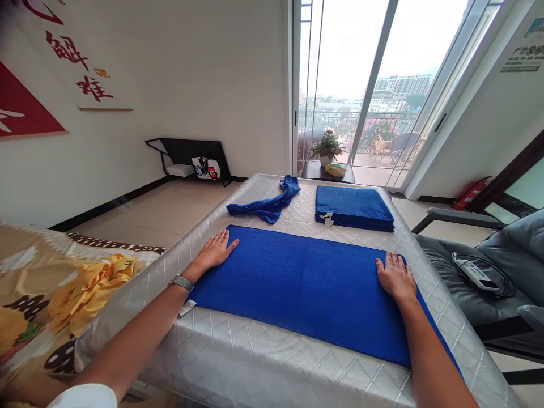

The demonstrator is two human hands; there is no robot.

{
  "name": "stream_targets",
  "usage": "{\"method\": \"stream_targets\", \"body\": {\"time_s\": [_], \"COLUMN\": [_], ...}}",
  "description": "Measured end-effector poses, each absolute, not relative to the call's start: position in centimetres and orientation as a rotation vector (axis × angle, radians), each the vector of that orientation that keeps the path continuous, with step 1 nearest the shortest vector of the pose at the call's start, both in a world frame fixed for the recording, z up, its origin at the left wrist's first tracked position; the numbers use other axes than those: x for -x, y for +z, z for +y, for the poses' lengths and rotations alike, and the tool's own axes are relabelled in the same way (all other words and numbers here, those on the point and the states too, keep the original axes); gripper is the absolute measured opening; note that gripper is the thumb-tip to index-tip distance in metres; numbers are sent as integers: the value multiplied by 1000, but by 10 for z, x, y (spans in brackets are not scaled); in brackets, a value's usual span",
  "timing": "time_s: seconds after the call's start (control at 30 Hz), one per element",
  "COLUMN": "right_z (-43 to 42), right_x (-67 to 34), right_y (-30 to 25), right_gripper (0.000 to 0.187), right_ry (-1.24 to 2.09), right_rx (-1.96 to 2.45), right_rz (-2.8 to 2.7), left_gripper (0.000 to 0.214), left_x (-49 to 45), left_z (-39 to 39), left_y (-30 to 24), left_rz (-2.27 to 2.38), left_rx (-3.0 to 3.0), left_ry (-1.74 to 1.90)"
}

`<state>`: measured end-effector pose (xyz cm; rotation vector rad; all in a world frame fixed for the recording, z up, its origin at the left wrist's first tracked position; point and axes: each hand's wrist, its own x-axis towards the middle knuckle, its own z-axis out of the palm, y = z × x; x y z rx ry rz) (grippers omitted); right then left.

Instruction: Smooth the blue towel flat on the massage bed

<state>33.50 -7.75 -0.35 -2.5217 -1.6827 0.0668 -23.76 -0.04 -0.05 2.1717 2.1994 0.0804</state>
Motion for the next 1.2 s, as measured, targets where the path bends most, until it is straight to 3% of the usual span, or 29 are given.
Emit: {"method": "stream_targets", "body": {"time_s": [0.17,0.37,0.53,1.2], "right_z": [-77,-77,-79,-78], "right_x": [-334,-334,-333,-335], "right_y": [-3,-3,-1,-4], "right_gripper": [77,76,75,76], "right_ry": [82,71,61,42], "right_rx": [2540,2554,2558,2555], "right_rz": [-1674,-1676,-1683,-1677], "left_gripper": [82,75,77,76], "left_x": [192,51,0,222], "left_z": [-1,-14,-11,51], "left_y": [17,17,5,-9], "left_rz": [2254,1452,1390,2071], "left_rx": [-2235,-2714,-2680,-2270], "left_ry": [55,255,288,178]}}
